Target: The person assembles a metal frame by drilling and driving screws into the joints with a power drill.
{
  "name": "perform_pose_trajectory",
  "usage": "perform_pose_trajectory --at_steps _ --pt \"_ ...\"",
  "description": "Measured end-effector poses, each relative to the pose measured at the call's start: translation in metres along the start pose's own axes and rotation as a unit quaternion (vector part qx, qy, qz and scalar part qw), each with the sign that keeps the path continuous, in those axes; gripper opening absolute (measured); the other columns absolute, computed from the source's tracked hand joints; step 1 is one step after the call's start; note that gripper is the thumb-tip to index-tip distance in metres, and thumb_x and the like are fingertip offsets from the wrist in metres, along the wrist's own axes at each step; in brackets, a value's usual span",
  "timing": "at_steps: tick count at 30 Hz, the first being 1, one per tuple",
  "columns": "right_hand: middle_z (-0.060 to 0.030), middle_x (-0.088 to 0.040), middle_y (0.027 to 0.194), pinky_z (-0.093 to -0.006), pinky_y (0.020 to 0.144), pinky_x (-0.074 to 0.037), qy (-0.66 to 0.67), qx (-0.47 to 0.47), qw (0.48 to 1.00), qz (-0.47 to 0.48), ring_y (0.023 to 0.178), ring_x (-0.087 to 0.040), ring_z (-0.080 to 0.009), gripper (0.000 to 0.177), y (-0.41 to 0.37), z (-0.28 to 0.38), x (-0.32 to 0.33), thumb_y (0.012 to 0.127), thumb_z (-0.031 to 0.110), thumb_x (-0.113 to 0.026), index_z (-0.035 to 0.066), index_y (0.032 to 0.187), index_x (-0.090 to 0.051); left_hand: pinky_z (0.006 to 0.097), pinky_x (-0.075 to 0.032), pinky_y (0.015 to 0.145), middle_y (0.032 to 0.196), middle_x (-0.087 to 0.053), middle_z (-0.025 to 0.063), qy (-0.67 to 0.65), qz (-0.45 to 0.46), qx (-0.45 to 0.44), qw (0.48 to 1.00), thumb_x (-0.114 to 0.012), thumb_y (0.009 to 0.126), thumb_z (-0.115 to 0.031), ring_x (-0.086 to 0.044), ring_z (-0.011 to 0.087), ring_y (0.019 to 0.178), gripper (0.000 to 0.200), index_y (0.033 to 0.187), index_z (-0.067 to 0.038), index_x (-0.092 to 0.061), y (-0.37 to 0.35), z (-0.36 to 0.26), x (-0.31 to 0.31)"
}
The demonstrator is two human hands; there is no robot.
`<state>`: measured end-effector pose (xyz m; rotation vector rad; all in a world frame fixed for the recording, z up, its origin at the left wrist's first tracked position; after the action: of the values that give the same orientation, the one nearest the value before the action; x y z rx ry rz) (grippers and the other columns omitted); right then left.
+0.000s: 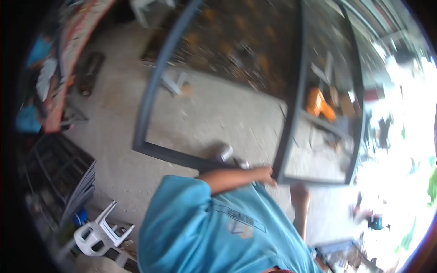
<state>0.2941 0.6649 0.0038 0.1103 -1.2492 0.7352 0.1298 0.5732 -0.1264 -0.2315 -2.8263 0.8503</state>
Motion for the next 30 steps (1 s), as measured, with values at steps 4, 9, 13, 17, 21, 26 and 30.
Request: perform_pose_trajectory --at_steps 4,9,13,17,21,26,30 --pt "-0.0114 -0.066 0.079 -0.036 0.063 -0.051 0.069 0.141 0.983 -0.097 0.065 -0.064 -0.0294 0.051 0.034 0.036 0.033 0.082 0.004 -0.058 0.008 0.131 -0.048 0.0385 -0.046 0.093 0.117 -0.058 0.027 0.022 0.022 0.067 0.997 -0.077 0.059 -0.059 -0.058 0.035 0.109 0.09 0.114 0.008 -0.056 -0.017 -0.015 0.014" --pt "-0.0123 -0.062 0.079 -0.0442 0.06 -0.051 -0.049 0.27 0.961 0.024 0.07 -0.064 -0.0326 0.054 0.05 0.015 -0.003 0.082 0.004 -0.052 0.013 0.135 -0.045 0.0371 -0.048 0.089 0.107 -0.065 0.0199 -0.005 -0.013 0.0 1.0 -0.078 0.058 -0.055 -0.063 0.0313 0.101 0.075 0.108 -0.001 -0.064 -0.014 -0.013 0.002" --pt "-0.0169 -0.061 0.08 -0.0481 0.063 -0.05 -0.047 0.323 0.944 0.041 0.075 -0.061 -0.0362 0.046 0.049 0.003 -0.01 0.078 0.002 -0.051 0.01 0.124 -0.053 0.0383 -0.048 0.086 0.104 -0.068 0.0135 0.07 -0.062 0.031 0.995 -0.079 0.055 -0.056 -0.064 0.0309 0.098 0.069 0.105 -0.009 -0.068 -0.01 -0.009 0.001" --pt "-0.0163 -0.062 0.083 -0.0424 0.066 -0.05 -0.017 0.481 0.877 0.0 0.076 -0.061 -0.0335 0.041 0.06 -0.013 -0.013 0.077 0.004 -0.057 0.003 0.118 -0.055 0.0413 -0.044 0.091 0.104 -0.064 0.0133 0.249 -0.29 0.055 0.922 -0.08 0.054 -0.054 -0.06 0.0317 0.102 0.078 0.111 -0.004 -0.059 -0.051 -0.046 -0.016" --pt "-0.0168 -0.059 0.096 -0.0353 0.069 -0.05 0.207 0.322 0.924 -0.011 0.08 -0.059 -0.0284 0.057 0.096 -0.043 -0.051 0.073 0.02 -0.075 0.003 0.121 -0.05 0.0406 -0.045 0.071 0.078 -0.058 0.0076 0.148 -0.581 -0.12 0.791 -0.073 0.073 -0.036 -0.059 0.0269 0.077 0.032 0.083 -0.008 -0.06 -0.067 -0.055 -0.079" --pt "-0.0151 -0.055 0.105 -0.0425 0.066 -0.05 0.45 -0.04 0.831 0.325 0.086 -0.058 -0.027 0.067 0.114 -0.021 -0.062 0.078 0.041 -0.074 0.007 0.124 -0.04 0.0305 -0.049 0.069 0.081 -0.064 0.0118 -0.246 -0.578 0.151 0.764 -0.072 0.069 -0.063 -0.062 0.0201 0.076 0.075 0.105 0.001 -0.057 -0.01 -0.006 -0.167" --pt "-0.0086 -0.056 0.091 -0.0413 0.064 -0.051 0.46 -0.058 0.804 0.372 0.08 -0.058 -0.0226 0.055 0.114 -0.002 -0.076 0.078 0.036 -0.075 0.008 0.114 -0.044 0.0348 -0.046 0.084 0.104 -0.059 0.0079 -0.634 -0.465 -0.041 0.617 -0.082 0.064 -0.052 -0.055 0.0202 0.105 0.087 0.122 0.001 -0.046 0.025 -0.022 -0.153"
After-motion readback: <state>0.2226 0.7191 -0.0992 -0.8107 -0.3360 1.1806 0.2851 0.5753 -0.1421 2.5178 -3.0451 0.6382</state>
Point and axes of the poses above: each hand's wrist, its own y-axis towards the middle knuckle, its own x-axis out of the back of the hand, z = x × y, the point moved 1 cm from there along y, towards the middle knuckle
